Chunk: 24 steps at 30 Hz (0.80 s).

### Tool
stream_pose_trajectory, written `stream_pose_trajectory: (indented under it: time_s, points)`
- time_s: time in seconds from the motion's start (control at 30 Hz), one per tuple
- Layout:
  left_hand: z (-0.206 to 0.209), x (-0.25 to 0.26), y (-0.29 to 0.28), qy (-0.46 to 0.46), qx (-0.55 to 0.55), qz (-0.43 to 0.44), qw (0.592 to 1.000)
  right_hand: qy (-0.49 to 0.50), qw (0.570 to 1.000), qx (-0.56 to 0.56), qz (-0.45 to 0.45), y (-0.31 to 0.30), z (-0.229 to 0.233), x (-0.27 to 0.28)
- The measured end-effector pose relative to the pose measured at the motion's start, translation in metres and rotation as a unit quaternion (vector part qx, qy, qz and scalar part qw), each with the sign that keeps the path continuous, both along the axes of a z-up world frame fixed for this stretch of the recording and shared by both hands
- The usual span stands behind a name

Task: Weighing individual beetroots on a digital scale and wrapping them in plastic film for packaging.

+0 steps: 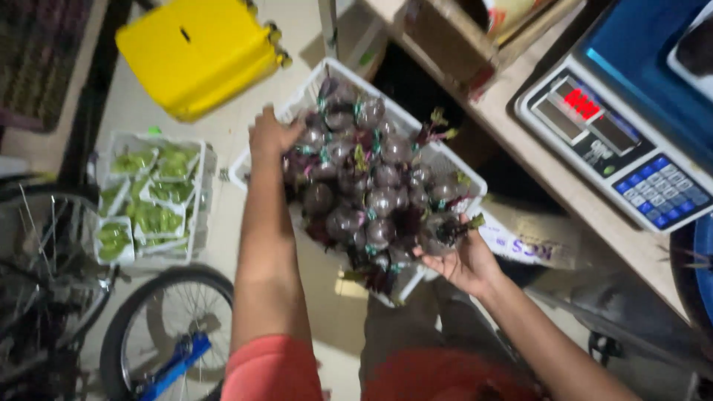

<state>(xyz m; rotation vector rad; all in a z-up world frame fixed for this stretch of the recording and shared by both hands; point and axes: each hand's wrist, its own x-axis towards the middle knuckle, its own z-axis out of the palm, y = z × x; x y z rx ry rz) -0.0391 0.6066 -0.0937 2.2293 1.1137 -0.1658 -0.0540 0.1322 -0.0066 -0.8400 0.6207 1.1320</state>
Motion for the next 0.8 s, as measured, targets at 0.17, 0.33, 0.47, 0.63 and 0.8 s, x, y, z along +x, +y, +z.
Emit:
stream_pose_trajectory:
  time_s: [0.17,0.33,0.47,0.63,0.8]
  points:
    - [-0.031,-0.017,-0.022,0.073,-0.060,0.043,0.995,0.009,1.000,0.009,0.027,0.010,0.005,-0.015]
    - [-0.030,-0.038,-0.038,-0.041,-0.078,0.031,0.996,0.000,0.999,0.015,0.032,0.008,0.003,-0.014]
    - [-0.019,-0.054,-0.070,-0.190,-0.071,0.056,0.978,-0.004,0.999,0.022,0.027,0.008,-0.003,-0.012]
    - [0.009,-0.079,-0.149,-0.340,0.065,0.029,0.938,-0.009,0.999,0.036,0.012,0.017,0.005,-0.010]
    - [0.057,-0.089,-0.227,-0.417,-0.152,0.208,0.872,-0.015,0.999,0.024,-0.037,0.013,0.010,0.000]
